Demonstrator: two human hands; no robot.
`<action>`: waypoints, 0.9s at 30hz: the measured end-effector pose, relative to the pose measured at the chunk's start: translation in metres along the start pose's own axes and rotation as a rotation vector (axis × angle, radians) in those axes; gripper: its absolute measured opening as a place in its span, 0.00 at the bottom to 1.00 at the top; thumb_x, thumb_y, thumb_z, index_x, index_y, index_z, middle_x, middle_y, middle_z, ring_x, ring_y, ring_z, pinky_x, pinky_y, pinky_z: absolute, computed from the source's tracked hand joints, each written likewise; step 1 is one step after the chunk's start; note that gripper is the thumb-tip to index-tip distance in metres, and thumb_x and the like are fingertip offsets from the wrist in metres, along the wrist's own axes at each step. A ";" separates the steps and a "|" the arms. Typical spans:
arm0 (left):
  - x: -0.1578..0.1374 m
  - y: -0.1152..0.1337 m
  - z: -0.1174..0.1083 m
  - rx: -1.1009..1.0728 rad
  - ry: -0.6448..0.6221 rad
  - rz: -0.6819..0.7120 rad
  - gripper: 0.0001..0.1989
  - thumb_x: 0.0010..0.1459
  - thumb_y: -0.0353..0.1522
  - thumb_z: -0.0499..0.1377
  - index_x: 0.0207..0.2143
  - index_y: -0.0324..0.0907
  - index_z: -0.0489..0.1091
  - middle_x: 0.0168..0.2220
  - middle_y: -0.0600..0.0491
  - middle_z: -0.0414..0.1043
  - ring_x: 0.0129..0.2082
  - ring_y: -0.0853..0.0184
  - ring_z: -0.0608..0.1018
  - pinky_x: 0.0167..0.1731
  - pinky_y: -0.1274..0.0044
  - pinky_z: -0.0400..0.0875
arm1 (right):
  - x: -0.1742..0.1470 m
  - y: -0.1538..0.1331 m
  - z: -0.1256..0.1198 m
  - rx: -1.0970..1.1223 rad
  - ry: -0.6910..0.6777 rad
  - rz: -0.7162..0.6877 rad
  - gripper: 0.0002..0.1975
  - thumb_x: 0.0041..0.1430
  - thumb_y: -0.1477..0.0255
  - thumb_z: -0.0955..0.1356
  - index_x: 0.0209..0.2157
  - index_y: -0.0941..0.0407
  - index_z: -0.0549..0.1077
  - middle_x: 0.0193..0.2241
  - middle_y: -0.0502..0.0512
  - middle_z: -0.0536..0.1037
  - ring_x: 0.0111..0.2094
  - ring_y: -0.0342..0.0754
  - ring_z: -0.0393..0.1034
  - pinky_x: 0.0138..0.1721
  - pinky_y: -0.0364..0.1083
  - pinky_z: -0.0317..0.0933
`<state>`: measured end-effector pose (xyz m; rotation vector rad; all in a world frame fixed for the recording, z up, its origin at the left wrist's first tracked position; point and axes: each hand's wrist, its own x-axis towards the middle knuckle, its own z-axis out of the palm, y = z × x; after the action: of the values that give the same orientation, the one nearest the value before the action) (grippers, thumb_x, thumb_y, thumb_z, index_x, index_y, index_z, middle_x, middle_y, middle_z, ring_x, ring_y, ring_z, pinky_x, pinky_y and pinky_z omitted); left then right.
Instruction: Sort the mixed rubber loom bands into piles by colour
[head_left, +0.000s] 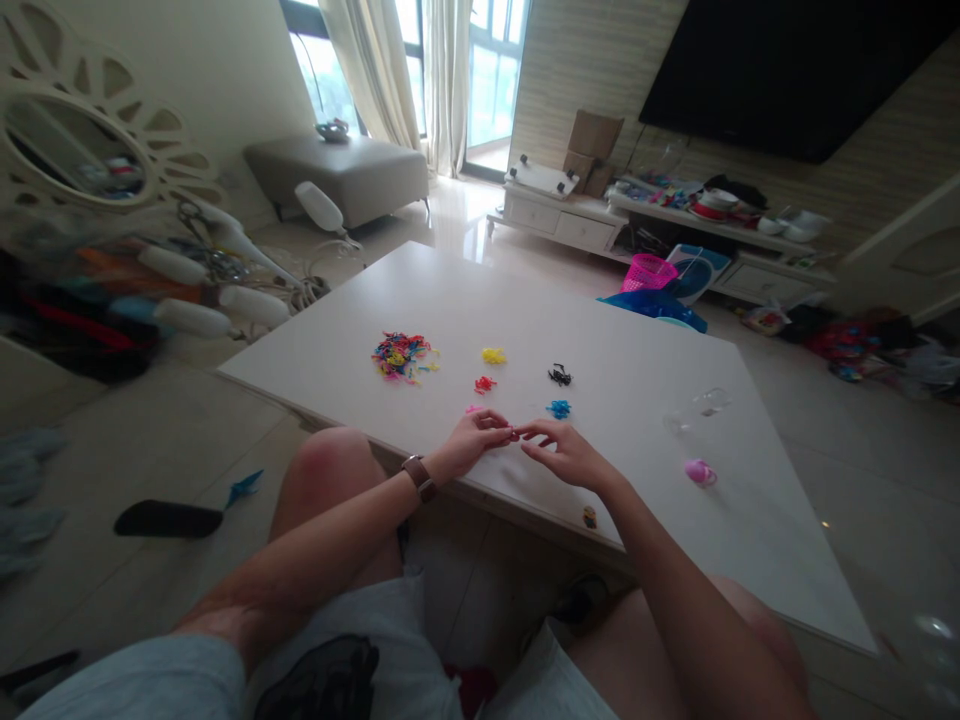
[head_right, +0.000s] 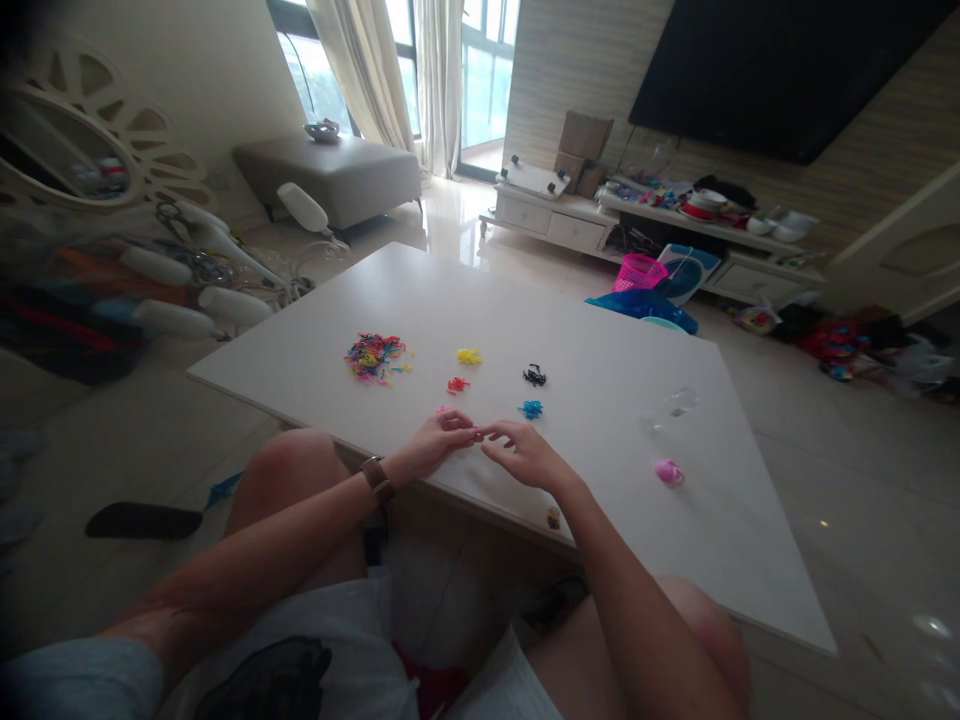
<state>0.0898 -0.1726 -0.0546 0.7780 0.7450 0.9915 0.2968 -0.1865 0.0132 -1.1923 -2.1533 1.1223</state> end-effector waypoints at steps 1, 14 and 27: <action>0.000 0.000 0.000 -0.001 0.000 0.000 0.19 0.45 0.35 0.75 0.34 0.37 0.71 0.34 0.48 0.80 0.39 0.64 0.82 0.47 0.71 0.73 | 0.000 0.000 0.000 0.004 0.002 -0.001 0.14 0.64 0.67 0.68 0.50 0.51 0.78 0.46 0.57 0.81 0.46 0.50 0.76 0.43 0.50 0.72; 0.000 0.001 0.001 0.023 0.001 0.012 0.20 0.44 0.35 0.76 0.33 0.37 0.71 0.33 0.49 0.79 0.38 0.64 0.82 0.46 0.70 0.73 | 0.002 0.001 0.001 0.040 0.037 0.011 0.14 0.65 0.65 0.68 0.48 0.53 0.79 0.44 0.58 0.82 0.43 0.50 0.77 0.41 0.49 0.72; 0.000 -0.001 0.000 0.056 -0.003 -0.021 0.20 0.45 0.37 0.75 0.33 0.38 0.71 0.33 0.49 0.79 0.37 0.63 0.83 0.43 0.72 0.74 | 0.002 0.000 -0.001 -0.011 0.068 -0.012 0.12 0.64 0.65 0.67 0.43 0.53 0.82 0.38 0.55 0.84 0.38 0.48 0.77 0.39 0.47 0.71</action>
<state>0.0903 -0.1730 -0.0554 0.8183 0.7792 0.9542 0.2963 -0.1846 0.0137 -1.2038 -2.1154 1.0509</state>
